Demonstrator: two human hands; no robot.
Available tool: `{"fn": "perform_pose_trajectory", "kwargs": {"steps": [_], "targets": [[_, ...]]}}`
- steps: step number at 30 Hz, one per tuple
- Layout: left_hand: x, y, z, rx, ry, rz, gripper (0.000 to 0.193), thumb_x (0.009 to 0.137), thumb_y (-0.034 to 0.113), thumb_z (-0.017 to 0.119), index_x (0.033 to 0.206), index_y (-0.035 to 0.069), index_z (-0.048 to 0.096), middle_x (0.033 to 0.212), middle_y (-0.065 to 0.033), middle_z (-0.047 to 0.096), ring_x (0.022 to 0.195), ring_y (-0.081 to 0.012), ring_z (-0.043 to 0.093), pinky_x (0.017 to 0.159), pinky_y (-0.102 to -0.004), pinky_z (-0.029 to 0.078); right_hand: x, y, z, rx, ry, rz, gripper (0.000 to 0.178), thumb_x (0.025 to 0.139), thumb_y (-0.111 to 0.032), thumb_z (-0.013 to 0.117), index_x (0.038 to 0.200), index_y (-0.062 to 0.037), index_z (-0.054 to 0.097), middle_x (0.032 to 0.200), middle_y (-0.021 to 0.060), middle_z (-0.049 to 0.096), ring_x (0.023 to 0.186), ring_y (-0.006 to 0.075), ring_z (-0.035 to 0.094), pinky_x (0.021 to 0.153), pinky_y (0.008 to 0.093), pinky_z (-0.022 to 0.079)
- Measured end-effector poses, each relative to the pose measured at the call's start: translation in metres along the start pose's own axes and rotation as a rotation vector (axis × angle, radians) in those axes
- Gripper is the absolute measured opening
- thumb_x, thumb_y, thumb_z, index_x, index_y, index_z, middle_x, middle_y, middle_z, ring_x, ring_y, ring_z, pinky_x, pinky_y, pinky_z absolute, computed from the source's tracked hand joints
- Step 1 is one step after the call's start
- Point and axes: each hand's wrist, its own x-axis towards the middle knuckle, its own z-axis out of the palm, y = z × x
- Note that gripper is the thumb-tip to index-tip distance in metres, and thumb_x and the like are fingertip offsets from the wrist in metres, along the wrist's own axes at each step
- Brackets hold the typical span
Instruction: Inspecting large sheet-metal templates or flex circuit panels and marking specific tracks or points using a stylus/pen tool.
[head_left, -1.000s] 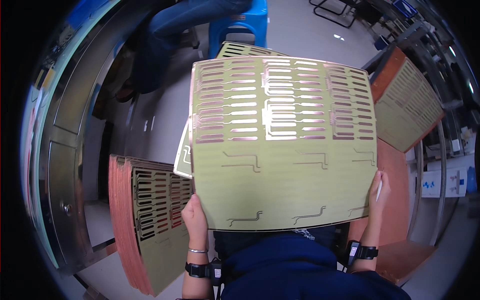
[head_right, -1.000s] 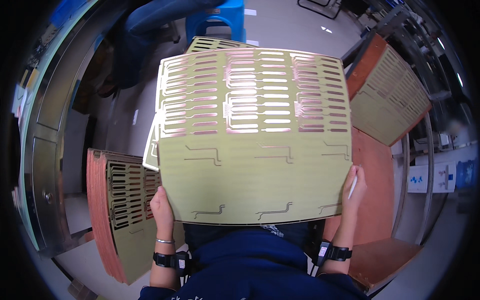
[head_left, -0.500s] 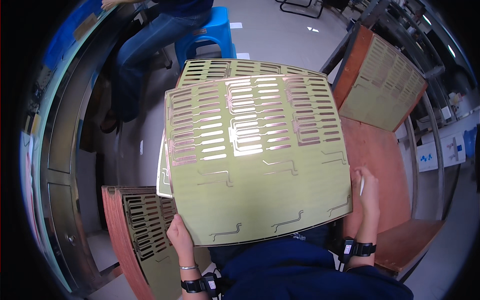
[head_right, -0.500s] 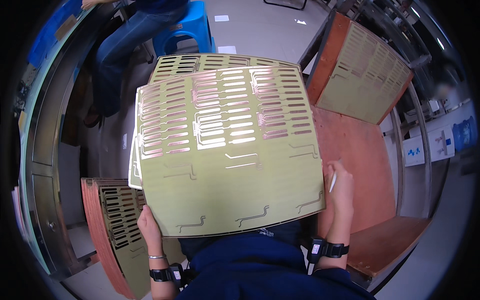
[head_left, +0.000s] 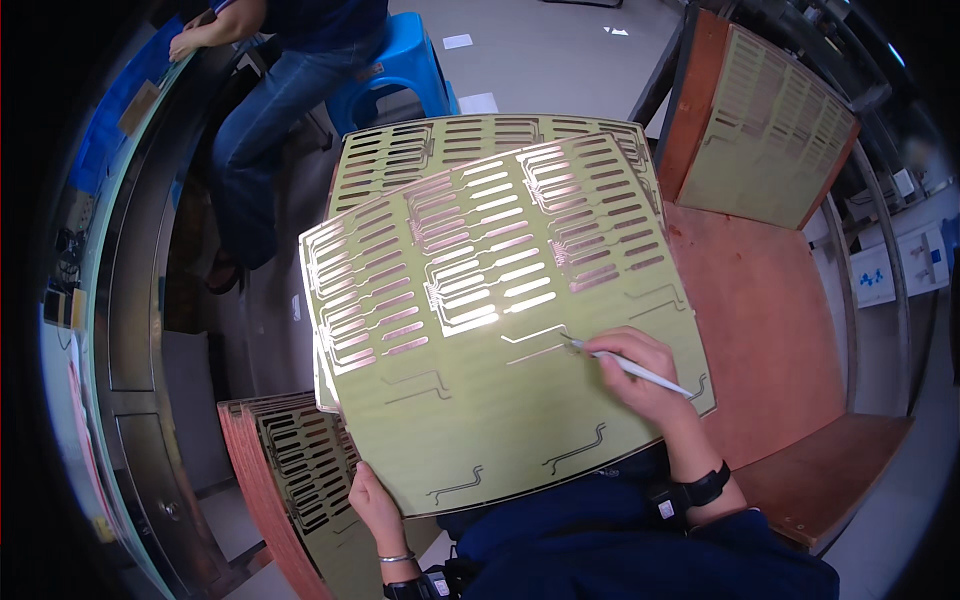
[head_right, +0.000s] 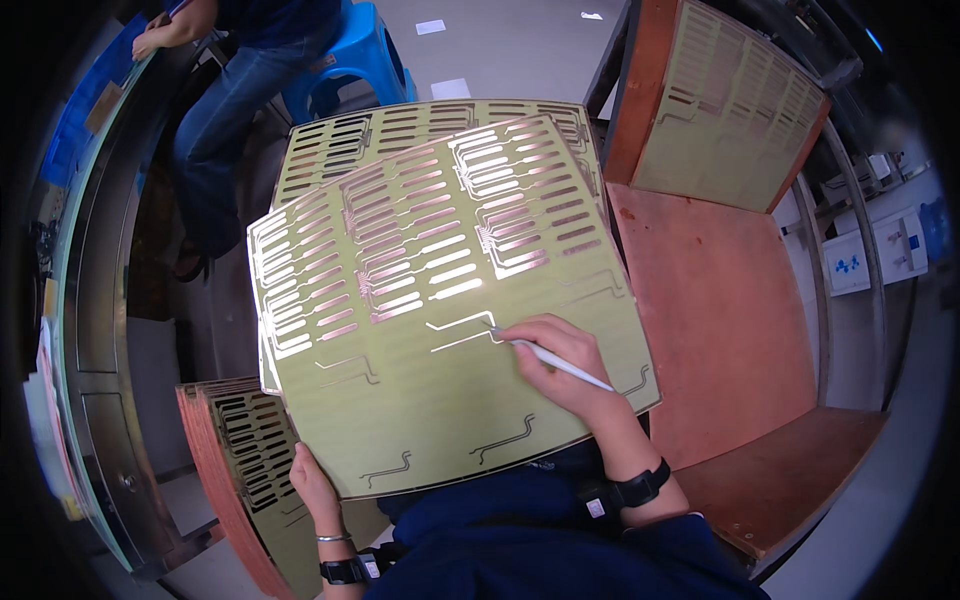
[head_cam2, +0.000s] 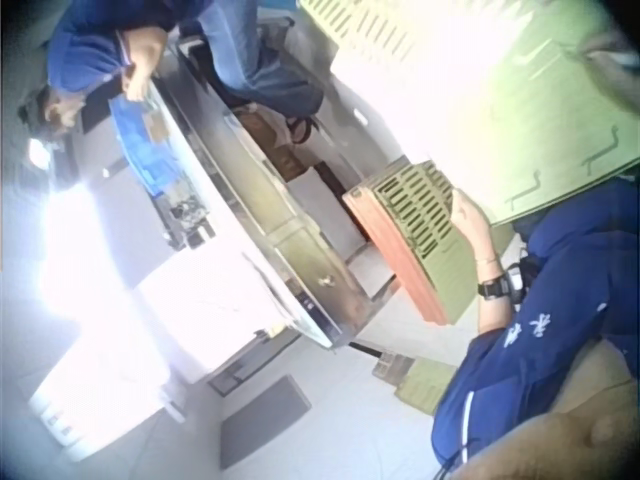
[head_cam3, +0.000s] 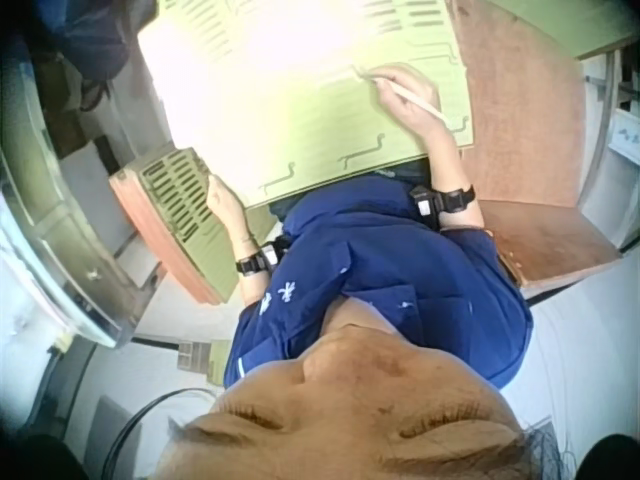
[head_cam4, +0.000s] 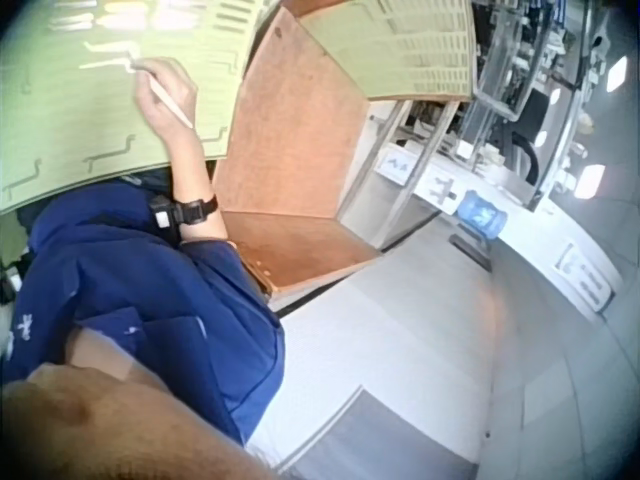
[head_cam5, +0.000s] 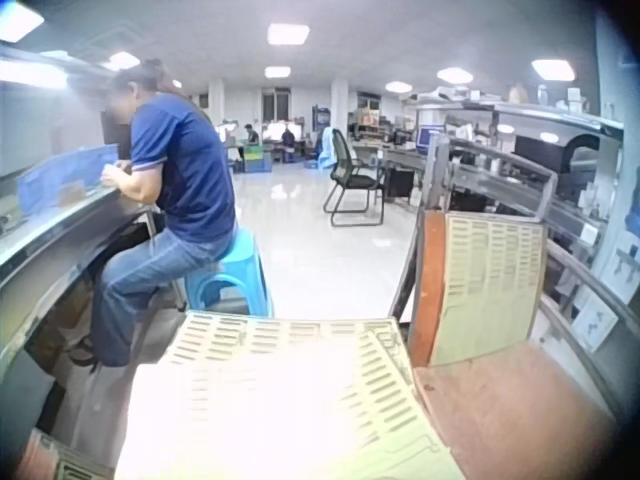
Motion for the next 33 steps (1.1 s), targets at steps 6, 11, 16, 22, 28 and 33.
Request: {"fn": "perform_pose_trajectory", "kwargs": {"steps": [6, 11, 16, 22, 28, 33], "targets": [[0.001, -0.005, 0.001, -0.035, -0.013, 0.006, 0.046, 0.105, 0.030, 0.039, 0.089, -0.007, 0.062, 0.080, -0.0029, 0.064, 0.072, -0.0068, 0.052, 0.066, -0.0232, 0.044, 0.006, 0.023, 0.024, -0.021, -0.029, -0.078, 0.017, 0.078, -0.001, 0.068, 0.095, -0.0051, 0.069, 0.092, 0.0090, 0.068, 0.083, 0.0233, 0.066, 0.074, 0.0315, 0.054], [0.001, -0.010, -0.006, 0.000, -0.071, -0.041, 0.049, 0.104, 0.034, 0.038, 0.098, -0.007, 0.063, 0.090, -0.0055, 0.067, 0.077, -0.0078, 0.057, 0.071, -0.0222, 0.046, 0.003, 0.029, 0.025, -0.088, -0.036, -0.152, 0.021, 0.076, 0.001, 0.068, 0.096, -0.0058, 0.069, 0.098, 0.0085, 0.067, 0.088, 0.0237, 0.066, 0.077, 0.0327, 0.055], [0.002, -0.005, -0.006, 0.014, -0.086, -0.028, 0.050, 0.104, 0.035, 0.038, 0.096, -0.008, 0.063, 0.088, -0.0050, 0.066, 0.076, -0.0074, 0.056, 0.069, -0.0222, 0.046, 0.002, 0.030, 0.025, -0.086, -0.043, -0.137, 0.023, 0.075, 0.001, 0.068, 0.096, -0.0061, 0.069, 0.099, 0.0085, 0.067, 0.089, 0.0240, 0.066, 0.077, 0.0327, 0.054], [0.001, 0.001, -0.004, 0.023, -0.082, -0.031, 0.050, 0.104, 0.035, 0.038, 0.094, -0.007, 0.063, 0.086, -0.0039, 0.065, 0.074, -0.0069, 0.054, 0.067, -0.0223, 0.045, 0.003, 0.032, 0.026, -0.079, -0.026, -0.141, 0.022, 0.075, 0.001, 0.068, 0.096, -0.0061, 0.068, 0.099, 0.0084, 0.067, 0.090, 0.0240, 0.066, 0.078, 0.0324, 0.054], [0.001, -0.002, -0.004, -0.003, -0.077, -0.047, 0.050, 0.104, 0.036, 0.038, 0.095, -0.006, 0.063, 0.086, -0.0041, 0.065, 0.074, -0.0071, 0.055, 0.068, -0.0221, 0.045, 0.003, 0.031, 0.026, -0.062, -0.022, -0.125, 0.021, 0.076, 0.001, 0.067, 0.095, -0.0062, 0.069, 0.097, 0.0086, 0.067, 0.089, 0.0242, 0.066, 0.077, 0.0325, 0.054], [-0.001, -0.001, -0.006, -0.009, -0.090, -0.045, 0.050, 0.104, 0.036, 0.038, 0.096, -0.006, 0.063, 0.087, -0.0045, 0.066, 0.074, -0.0075, 0.056, 0.068, -0.0220, 0.045, 0.001, 0.031, 0.026, -0.038, -0.015, -0.118, 0.020, 0.076, 0.002, 0.067, 0.095, -0.0060, 0.069, 0.095, 0.0089, 0.068, 0.087, 0.0246, 0.066, 0.076, 0.0328, 0.055]]}}
